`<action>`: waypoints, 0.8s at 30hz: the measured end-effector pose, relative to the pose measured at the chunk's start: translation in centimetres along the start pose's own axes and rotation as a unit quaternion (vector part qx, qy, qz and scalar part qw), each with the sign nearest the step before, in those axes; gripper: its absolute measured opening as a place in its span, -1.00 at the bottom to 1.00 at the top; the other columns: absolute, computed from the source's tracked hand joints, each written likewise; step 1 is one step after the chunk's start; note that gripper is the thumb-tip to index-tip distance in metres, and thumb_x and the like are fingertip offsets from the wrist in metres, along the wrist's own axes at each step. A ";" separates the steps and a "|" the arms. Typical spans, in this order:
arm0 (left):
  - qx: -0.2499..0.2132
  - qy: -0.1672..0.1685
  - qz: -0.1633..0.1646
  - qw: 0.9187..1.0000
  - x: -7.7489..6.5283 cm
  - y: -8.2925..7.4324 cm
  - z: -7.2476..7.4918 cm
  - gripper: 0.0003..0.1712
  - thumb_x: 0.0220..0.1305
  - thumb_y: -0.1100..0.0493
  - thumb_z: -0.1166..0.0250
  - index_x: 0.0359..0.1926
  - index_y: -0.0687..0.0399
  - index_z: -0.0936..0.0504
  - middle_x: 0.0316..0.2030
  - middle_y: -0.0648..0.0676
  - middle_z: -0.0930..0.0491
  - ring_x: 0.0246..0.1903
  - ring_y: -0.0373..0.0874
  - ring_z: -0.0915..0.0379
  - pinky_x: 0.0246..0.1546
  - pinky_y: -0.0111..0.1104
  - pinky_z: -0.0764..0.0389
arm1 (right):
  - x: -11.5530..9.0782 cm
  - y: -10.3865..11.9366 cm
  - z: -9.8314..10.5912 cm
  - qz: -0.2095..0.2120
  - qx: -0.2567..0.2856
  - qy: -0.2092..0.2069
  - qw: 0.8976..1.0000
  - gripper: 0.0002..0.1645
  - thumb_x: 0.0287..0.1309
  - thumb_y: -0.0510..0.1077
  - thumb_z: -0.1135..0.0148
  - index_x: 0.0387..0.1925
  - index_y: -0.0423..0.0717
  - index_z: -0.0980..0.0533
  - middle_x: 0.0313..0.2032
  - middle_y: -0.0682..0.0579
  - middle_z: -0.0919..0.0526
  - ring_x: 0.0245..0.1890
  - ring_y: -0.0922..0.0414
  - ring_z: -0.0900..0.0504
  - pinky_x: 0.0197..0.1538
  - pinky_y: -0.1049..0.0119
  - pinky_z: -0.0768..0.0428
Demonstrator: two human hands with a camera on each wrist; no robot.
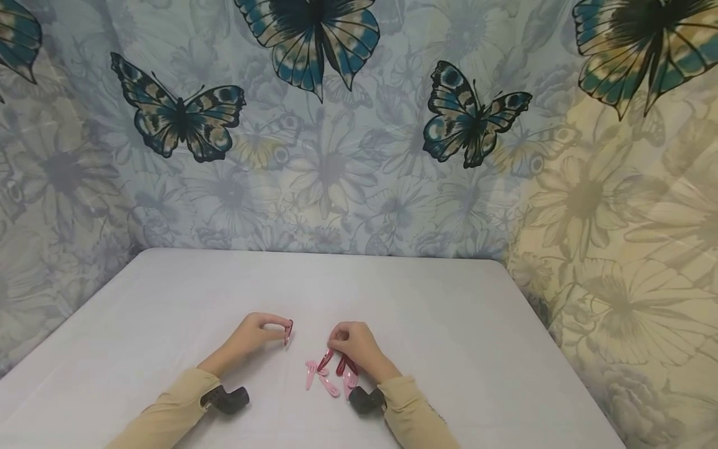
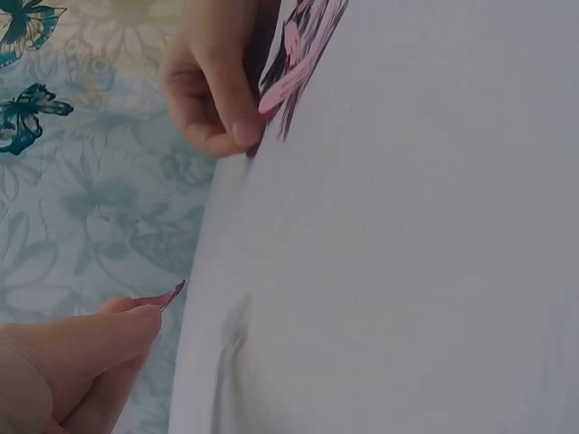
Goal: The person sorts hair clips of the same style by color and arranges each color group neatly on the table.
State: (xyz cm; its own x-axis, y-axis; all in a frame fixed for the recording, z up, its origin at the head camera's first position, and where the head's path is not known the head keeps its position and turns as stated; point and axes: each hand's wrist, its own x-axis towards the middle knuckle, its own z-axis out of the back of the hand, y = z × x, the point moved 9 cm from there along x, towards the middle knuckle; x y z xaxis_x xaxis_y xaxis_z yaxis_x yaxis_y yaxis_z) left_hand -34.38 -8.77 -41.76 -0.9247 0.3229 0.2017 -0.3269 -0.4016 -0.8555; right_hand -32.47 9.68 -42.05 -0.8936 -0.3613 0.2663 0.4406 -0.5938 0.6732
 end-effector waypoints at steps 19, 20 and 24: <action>0.079 -0.009 0.080 0.994 1.5 4.9 10.4 -0.72 0.04 0.29 -0.27 -0.18 0.29 -0.63 -0.13 0.23 -0.55 0.05 0.20 -0.26 0.05 0.06 -0.11 | 0.0 -0.4 0.0 -0.007 0.007 0.002 1.000 -0.91 -0.06 -0.24 -0.31 -0.57 -0.08 -0.54 -0.66 0.22 -0.43 -0.59 0.28 -0.36 -0.47 0.39 -0.37; 0.080 -0.011 0.082 0.993 1.7 5.1 10.7 -0.72 0.04 0.29 -0.27 -0.18 0.31 -0.63 -0.14 0.24 -0.55 0.04 0.21 -0.26 0.05 0.05 -0.13 | 0.0 -0.4 0.0 -0.007 0.005 0.002 1.000 -0.91 -0.06 -0.24 -0.31 -0.57 -0.08 -0.54 -0.66 0.23 -0.43 -0.58 0.28 -0.36 -0.46 0.39 -0.37; 0.106 -0.011 0.075 0.991 2.3 5.5 12.0 -0.73 0.03 0.34 -0.24 -0.18 0.38 -0.61 -0.19 0.28 -0.56 0.00 0.25 -0.29 0.01 0.03 -0.20 | 0.1 -0.4 -0.1 -0.006 0.008 0.003 1.000 -0.91 -0.06 -0.25 -0.31 -0.57 -0.08 -0.54 -0.66 0.22 -0.43 -0.59 0.28 -0.36 -0.47 0.39 -0.37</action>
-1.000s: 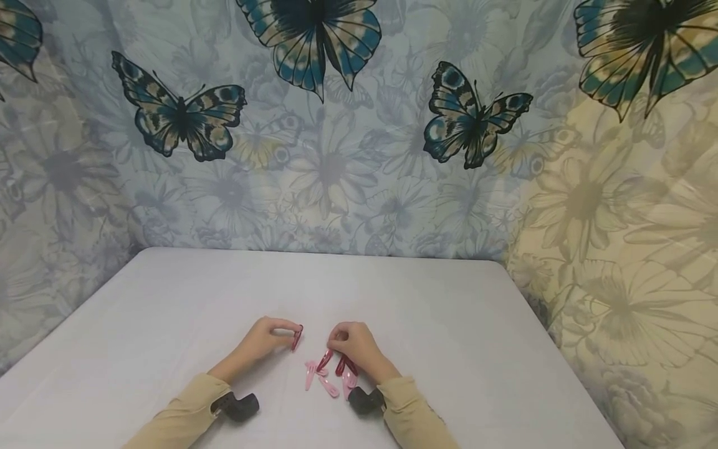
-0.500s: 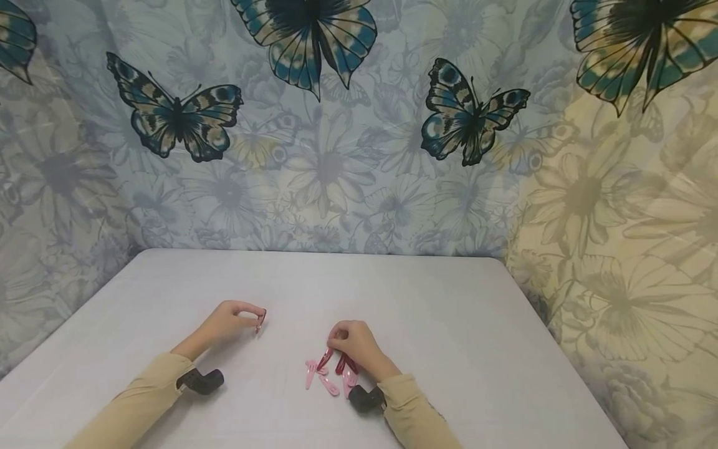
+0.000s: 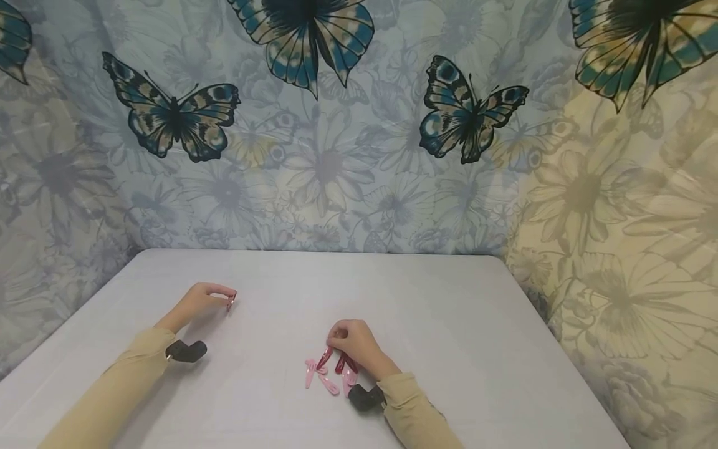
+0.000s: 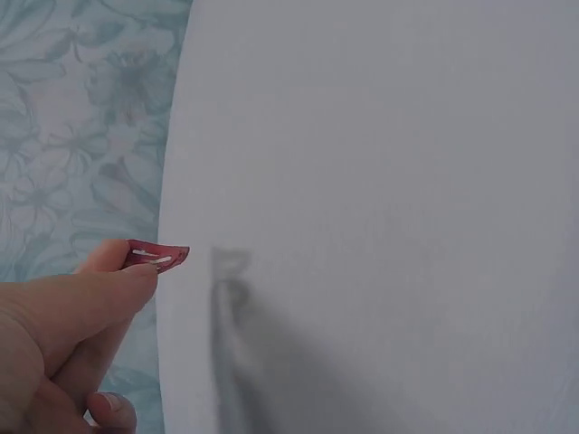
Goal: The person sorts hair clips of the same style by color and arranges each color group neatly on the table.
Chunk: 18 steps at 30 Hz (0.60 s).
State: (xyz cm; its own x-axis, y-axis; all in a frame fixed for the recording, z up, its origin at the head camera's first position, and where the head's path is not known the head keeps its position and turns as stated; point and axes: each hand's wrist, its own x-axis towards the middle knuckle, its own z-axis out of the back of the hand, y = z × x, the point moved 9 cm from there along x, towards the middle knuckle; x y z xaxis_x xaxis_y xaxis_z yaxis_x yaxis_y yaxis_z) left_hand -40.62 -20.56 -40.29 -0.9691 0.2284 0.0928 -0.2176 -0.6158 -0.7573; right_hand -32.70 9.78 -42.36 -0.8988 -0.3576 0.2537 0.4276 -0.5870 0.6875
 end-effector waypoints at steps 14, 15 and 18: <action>0.076 -0.016 0.008 0.997 1.7 1.8 1.5 -0.77 -0.02 0.40 -0.20 -0.26 0.41 -0.62 -0.22 0.33 -0.55 -0.05 0.28 -0.31 -0.03 -0.01 -0.26 | -0.1 -0.1 -0.2 -0.004 0.006 0.001 1.000 -0.90 -0.05 -0.23 -0.30 -0.57 -0.06 -0.54 -0.66 0.24 -0.42 -0.59 0.30 -0.36 -0.46 0.39 -0.38; 0.077 -0.019 0.006 0.997 1.8 2.0 1.7 -0.77 -0.02 0.40 -0.20 -0.26 0.41 -0.62 -0.21 0.34 -0.54 -0.04 0.29 -0.30 -0.03 -0.01 -0.25 | -0.1 -0.2 -0.2 -0.006 0.006 0.001 1.000 -0.90 -0.04 -0.23 -0.30 -0.57 -0.06 -0.53 -0.66 0.24 -0.42 -0.59 0.29 -0.36 -0.46 0.39 -0.38; 0.086 -0.025 -0.009 0.996 2.2 2.4 2.0 -0.78 -0.02 0.41 -0.21 -0.28 0.43 -0.62 -0.23 0.35 -0.55 -0.05 0.29 -0.30 -0.02 -0.02 -0.25 | 0.0 -0.3 -0.3 -0.012 0.004 0.001 1.000 -0.91 -0.04 -0.22 -0.29 -0.57 -0.05 -0.53 -0.66 0.24 -0.42 -0.59 0.28 -0.36 -0.45 0.38 -0.38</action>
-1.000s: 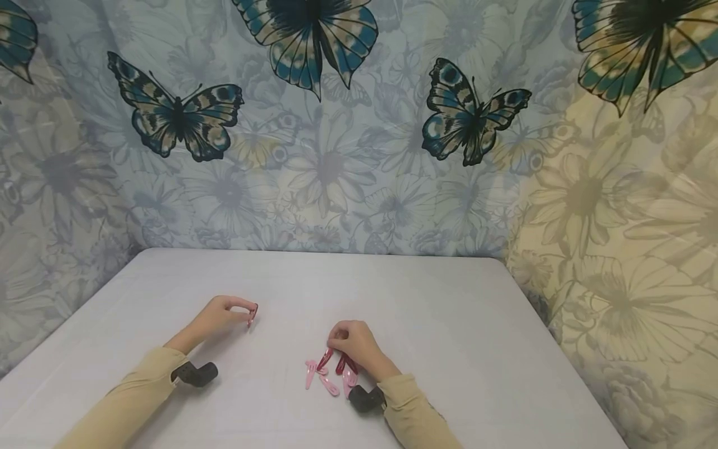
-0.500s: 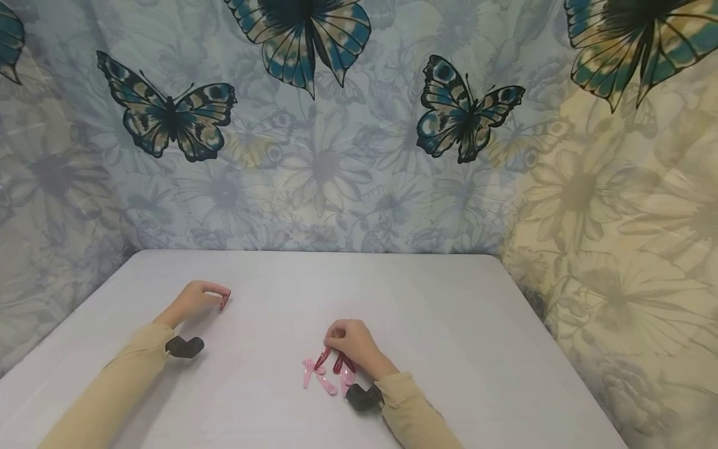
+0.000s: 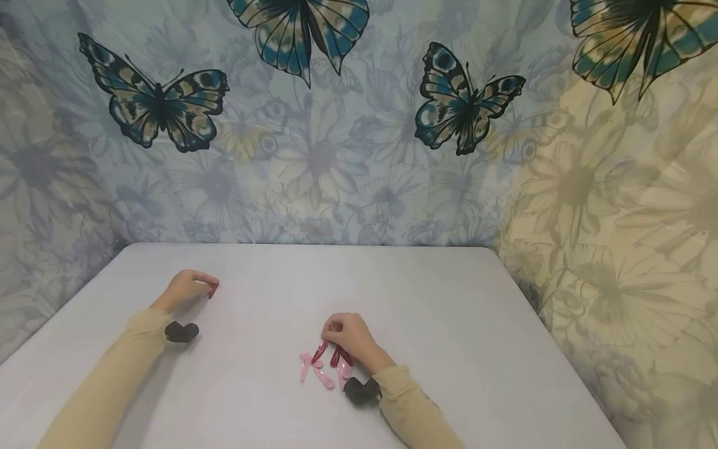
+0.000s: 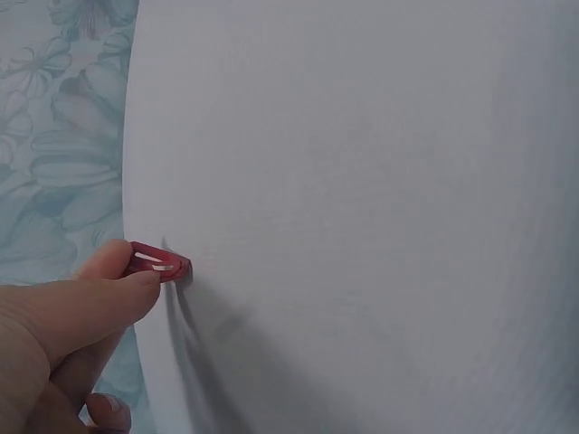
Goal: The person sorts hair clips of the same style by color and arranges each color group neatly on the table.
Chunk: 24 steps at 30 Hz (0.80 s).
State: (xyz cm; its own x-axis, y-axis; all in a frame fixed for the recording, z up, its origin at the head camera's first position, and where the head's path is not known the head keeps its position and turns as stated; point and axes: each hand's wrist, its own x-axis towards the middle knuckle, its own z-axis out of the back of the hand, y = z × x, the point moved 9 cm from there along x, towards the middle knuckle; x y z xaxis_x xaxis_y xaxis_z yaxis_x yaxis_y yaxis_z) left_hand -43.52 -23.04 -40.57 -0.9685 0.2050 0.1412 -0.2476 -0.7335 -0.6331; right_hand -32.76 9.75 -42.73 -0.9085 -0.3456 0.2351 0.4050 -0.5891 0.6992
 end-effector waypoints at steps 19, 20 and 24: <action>0.036 -0.044 0.020 0.998 0.1 0.5 0.3 -0.79 0.07 0.34 -0.23 -0.23 0.34 -0.62 -0.11 0.38 -0.48 0.01 0.39 -0.13 0.05 0.07 -0.06 | 0.5 0.0 0.1 -0.008 -0.003 0.001 1.000 -0.91 -0.04 -0.22 -0.30 -0.56 -0.07 -0.54 -0.66 0.21 -0.42 -0.58 0.26 -0.35 -0.44 0.38 -0.36; 0.035 -0.047 0.017 0.998 0.0 0.4 0.3 -0.79 0.06 0.35 -0.22 -0.24 0.34 -0.62 -0.11 0.39 -0.47 0.00 0.40 -0.12 0.04 0.08 -0.06 | 0.5 -0.1 0.2 -0.008 -0.004 0.002 1.000 -0.91 -0.04 -0.22 -0.30 -0.56 -0.07 -0.54 -0.66 0.21 -0.42 -0.58 0.26 -0.35 -0.44 0.38 -0.36; 0.051 -0.069 -0.006 0.996 -0.2 -0.1 0.4 -0.82 0.04 0.38 -0.23 -0.28 0.36 -0.63 -0.20 0.40 -0.49 -0.11 0.37 -0.22 -0.02 0.06 -0.09 | 0.5 -0.1 0.3 -0.007 -0.004 0.002 1.000 -0.91 -0.03 -0.22 -0.30 -0.56 -0.07 -0.54 -0.65 0.21 -0.43 -0.57 0.26 -0.36 -0.43 0.37 -0.37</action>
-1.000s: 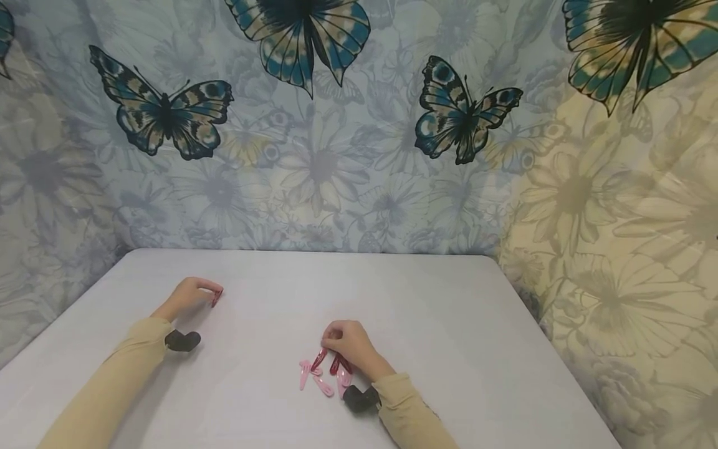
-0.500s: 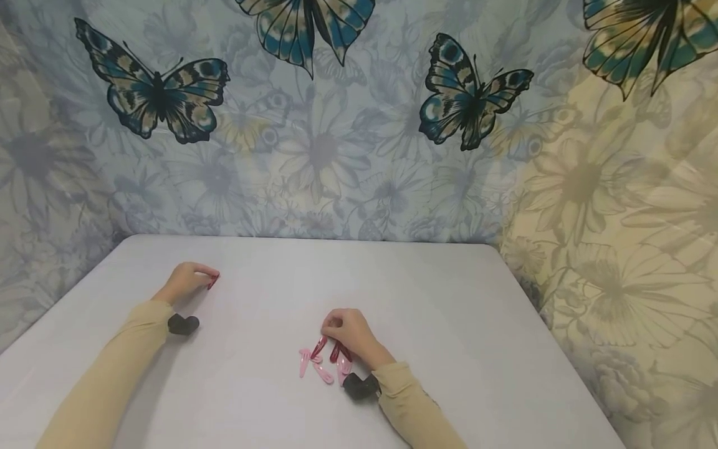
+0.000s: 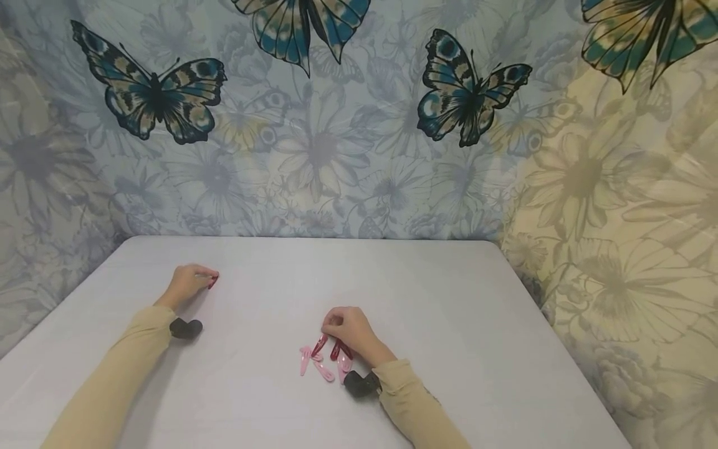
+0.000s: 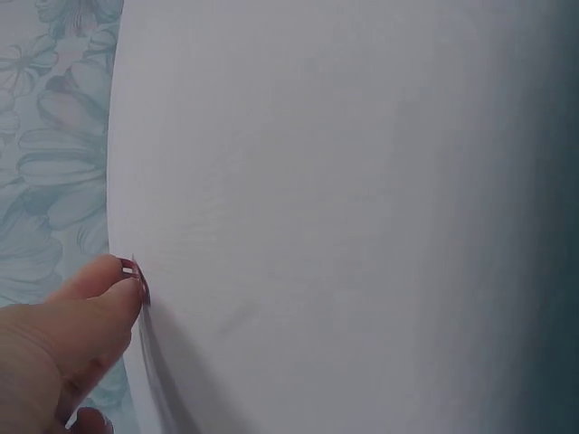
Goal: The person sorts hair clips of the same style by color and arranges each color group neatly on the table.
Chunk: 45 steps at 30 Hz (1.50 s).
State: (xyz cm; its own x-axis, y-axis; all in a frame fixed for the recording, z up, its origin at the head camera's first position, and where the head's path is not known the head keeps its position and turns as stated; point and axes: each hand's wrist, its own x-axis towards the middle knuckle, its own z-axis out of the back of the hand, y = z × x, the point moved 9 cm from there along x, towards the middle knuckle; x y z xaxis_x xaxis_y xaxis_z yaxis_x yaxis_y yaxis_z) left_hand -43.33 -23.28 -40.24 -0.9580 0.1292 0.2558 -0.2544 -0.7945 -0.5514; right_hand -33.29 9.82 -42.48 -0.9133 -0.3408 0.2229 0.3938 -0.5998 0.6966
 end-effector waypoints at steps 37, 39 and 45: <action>0.002 0.114 0.040 0.993 1.6 4.0 -1.6 -0.67 0.05 -0.09 -0.29 -0.27 0.03 -0.70 -0.12 0.25 -0.53 -0.22 0.11 -0.41 -0.18 -0.10 -0.36 | 0.1 -0.8 1.0 -0.054 0.073 -0.045 0.995 -0.90 -0.06 -0.34 -0.19 -0.50 -0.12 -0.59 -0.53 0.13 -0.56 -0.56 0.21 -0.42 -0.50 0.39 -0.42; 0.006 0.121 0.051 0.991 1.5 3.9 -1.5 -0.66 0.07 -0.06 -0.29 -0.25 0.08 -0.69 -0.12 0.27 -0.52 -0.27 0.09 -0.40 -0.21 -0.10 -0.36 | 0.1 -0.9 1.0 -0.056 0.076 -0.046 0.995 -0.89 -0.06 -0.34 -0.19 -0.47 -0.13 -0.60 -0.54 0.12 -0.57 -0.58 0.22 -0.41 -0.52 0.40 -0.40; 0.032 0.132 0.067 0.989 0.1 0.4 -0.3 -0.77 0.15 0.22 -0.21 -0.28 0.35 -0.61 -0.11 0.41 -0.45 -0.13 0.27 -0.34 -0.12 -0.03 -0.32 | 0.0 -0.9 1.1 -0.055 0.087 -0.048 0.994 -0.90 -0.06 -0.31 -0.25 -0.41 -0.16 -0.62 -0.55 0.12 -0.57 -0.61 0.22 -0.39 -0.53 0.40 -0.36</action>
State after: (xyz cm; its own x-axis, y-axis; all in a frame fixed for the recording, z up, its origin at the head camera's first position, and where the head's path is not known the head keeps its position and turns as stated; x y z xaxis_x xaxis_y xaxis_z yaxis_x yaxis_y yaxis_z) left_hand -43.55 -23.37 -40.65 -0.9860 0.1629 -0.0363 -0.1216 -0.8500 -0.5126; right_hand -33.73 11.14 -42.39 -0.9590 -0.2042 0.1968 0.2743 -0.4924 0.8260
